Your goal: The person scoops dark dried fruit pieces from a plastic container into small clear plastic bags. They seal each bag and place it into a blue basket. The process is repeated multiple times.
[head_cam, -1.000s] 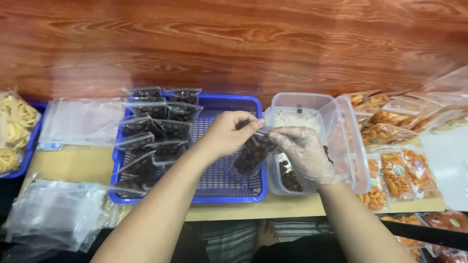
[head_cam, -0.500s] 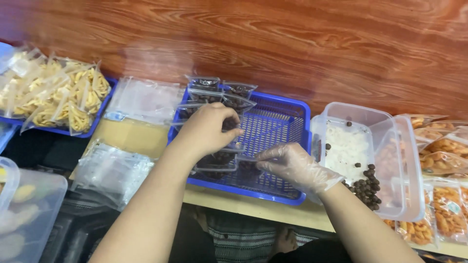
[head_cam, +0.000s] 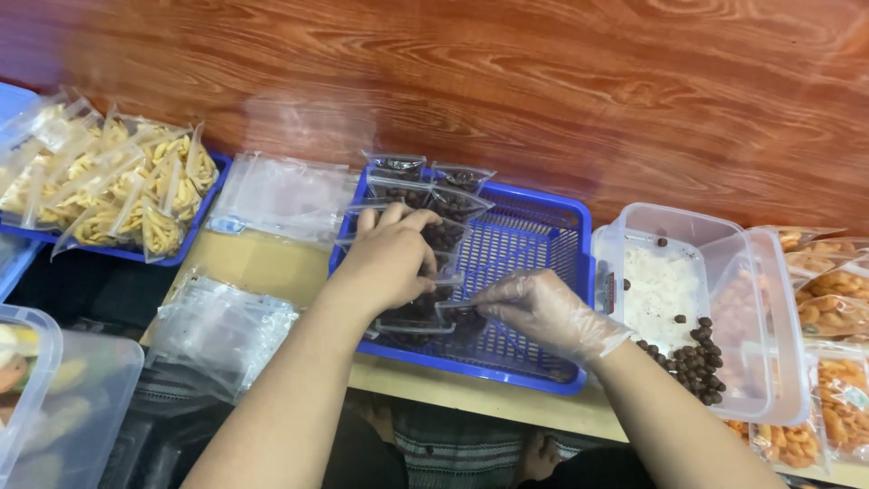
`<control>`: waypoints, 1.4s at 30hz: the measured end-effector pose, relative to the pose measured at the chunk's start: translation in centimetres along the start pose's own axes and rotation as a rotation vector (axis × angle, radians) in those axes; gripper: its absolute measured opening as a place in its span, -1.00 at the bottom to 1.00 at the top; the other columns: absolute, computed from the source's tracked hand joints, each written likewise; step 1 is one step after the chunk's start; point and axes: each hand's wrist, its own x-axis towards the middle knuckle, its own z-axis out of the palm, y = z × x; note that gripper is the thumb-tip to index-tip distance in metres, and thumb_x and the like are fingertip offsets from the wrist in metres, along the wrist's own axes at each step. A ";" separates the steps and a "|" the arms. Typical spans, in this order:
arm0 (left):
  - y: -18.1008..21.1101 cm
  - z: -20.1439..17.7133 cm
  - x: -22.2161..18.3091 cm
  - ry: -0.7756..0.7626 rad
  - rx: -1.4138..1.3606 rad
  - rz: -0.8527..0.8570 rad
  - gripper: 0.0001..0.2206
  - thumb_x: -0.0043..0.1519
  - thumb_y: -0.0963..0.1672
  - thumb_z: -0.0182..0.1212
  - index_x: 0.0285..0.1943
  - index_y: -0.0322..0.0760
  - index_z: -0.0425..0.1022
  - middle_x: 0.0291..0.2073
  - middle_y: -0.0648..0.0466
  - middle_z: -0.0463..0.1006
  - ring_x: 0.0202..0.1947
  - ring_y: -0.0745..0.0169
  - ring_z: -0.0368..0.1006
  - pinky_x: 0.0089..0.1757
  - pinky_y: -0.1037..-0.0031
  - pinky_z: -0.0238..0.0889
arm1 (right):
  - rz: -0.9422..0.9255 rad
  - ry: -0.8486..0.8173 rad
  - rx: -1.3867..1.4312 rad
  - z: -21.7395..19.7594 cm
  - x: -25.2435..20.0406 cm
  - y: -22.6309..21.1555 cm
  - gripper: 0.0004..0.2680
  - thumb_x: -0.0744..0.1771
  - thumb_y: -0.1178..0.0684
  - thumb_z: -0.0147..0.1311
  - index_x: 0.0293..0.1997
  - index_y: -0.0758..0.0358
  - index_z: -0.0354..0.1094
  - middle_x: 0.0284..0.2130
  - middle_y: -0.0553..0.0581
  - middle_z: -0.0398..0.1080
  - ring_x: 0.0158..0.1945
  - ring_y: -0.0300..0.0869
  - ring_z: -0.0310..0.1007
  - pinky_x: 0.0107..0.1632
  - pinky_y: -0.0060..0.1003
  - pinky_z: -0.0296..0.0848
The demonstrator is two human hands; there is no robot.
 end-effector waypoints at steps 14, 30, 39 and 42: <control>-0.2 -0.6 0.1 -0.061 -0.007 0.013 -0.91 0.06 -0.09 0.42 -0.28 -0.01 0.70 0.33 0.11 0.34 0.39 -0.01 -0.01 0.16 -0.02 -0.26 | 0.281 0.458 -0.280 -3.8 3.4 8.7 -0.86 0.29 0.00 0.27 -0.10 -0.10 0.62 -0.24 0.03 0.59 -0.03 -0.06 0.57 0.05 -0.17 0.52; 0.3 -2.0 -0.1 -0.059 -0.144 0.077 -0.68 -0.10 -0.07 0.58 -0.18 -0.16 0.67 0.32 -0.06 0.35 0.40 -0.13 0.02 0.19 0.00 -0.23 | 0.330 0.685 -0.257 -1.8 10.8 10.9 -0.82 0.34 0.06 0.09 -0.05 -0.24 0.56 -0.14 0.04 0.52 0.07 -0.02 0.49 0.18 -0.13 0.46; -0.8 -0.9 -0.1 0.043 -0.226 0.129 -0.65 -0.05 -0.01 0.55 -0.15 -0.19 0.67 0.12 -0.08 0.43 0.26 -0.11 0.15 0.18 0.00 -0.14 | 0.514 0.701 -0.156 -1.3 11.5 8.8 -0.61 0.31 -0.04 0.22 0.31 -0.13 0.30 0.08 0.26 0.39 0.22 0.13 0.39 0.33 0.02 0.33; -1.2 -0.8 -0.1 0.090 -0.261 0.132 -0.68 0.01 -0.01 0.51 -0.16 -0.24 0.66 0.06 -0.10 0.44 0.23 -0.12 0.18 0.16 0.00 -0.12 | 0.537 0.714 -0.092 -1.1 11.2 8.0 -0.61 0.30 -0.10 0.25 0.27 -0.20 0.31 0.08 0.20 0.41 0.20 0.06 0.42 0.31 -0.01 0.35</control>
